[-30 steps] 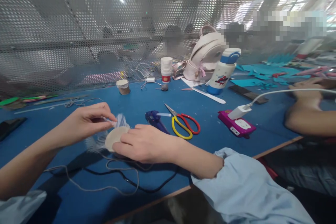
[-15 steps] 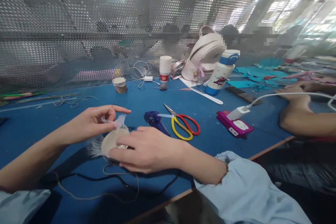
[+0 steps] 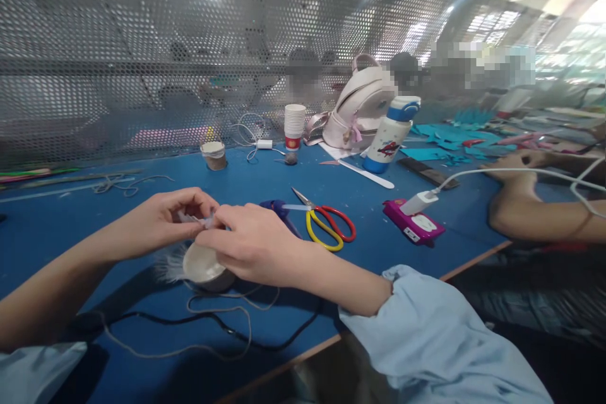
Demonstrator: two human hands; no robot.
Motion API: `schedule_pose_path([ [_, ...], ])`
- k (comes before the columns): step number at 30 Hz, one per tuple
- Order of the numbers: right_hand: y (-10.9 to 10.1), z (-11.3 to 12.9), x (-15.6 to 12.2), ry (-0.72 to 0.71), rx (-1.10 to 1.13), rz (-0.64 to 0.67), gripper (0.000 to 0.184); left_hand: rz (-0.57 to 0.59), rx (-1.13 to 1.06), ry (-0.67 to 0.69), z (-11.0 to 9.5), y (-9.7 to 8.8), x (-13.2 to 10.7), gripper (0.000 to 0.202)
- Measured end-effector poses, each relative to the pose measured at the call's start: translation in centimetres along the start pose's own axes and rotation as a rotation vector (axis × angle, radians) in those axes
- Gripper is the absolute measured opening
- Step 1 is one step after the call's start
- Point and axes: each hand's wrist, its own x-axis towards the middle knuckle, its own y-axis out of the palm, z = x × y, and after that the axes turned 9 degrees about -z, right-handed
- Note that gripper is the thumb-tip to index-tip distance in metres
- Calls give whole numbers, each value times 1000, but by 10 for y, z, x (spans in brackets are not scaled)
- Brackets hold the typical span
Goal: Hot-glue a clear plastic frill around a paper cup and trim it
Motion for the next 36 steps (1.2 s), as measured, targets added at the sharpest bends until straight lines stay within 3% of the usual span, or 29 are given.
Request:
schedule_pose_path([
  [4,-9,1,-6,90,119,-16,21,19,53,0,3,0,1,22],
  [9,-34,5,-33,257,240,-138,16,-19,40,35,7,4,3,21],
  [11,-44,3,-48,436,170,-10,16,-30,37,22,8,5,4,20],
  [14,-52,-9,-63,734,-50,316,33,-25,39,8,9,4,6,20],
  [16,-51,-19,-65,849,-188,416,36,-11,26,12,10,3,6,20],
  [18,-45,-28,-63,885,-204,426,35,8,6,19,11,2,7,20],
  [27,-11,-44,-52,995,152,304,27,29,-2,186,15,-1,11,15],
  [31,-6,-47,-55,1050,289,241,27,37,3,205,16,-2,11,15],
  [36,-6,-43,-53,1062,285,284,22,17,63,206,18,-2,11,17],
])
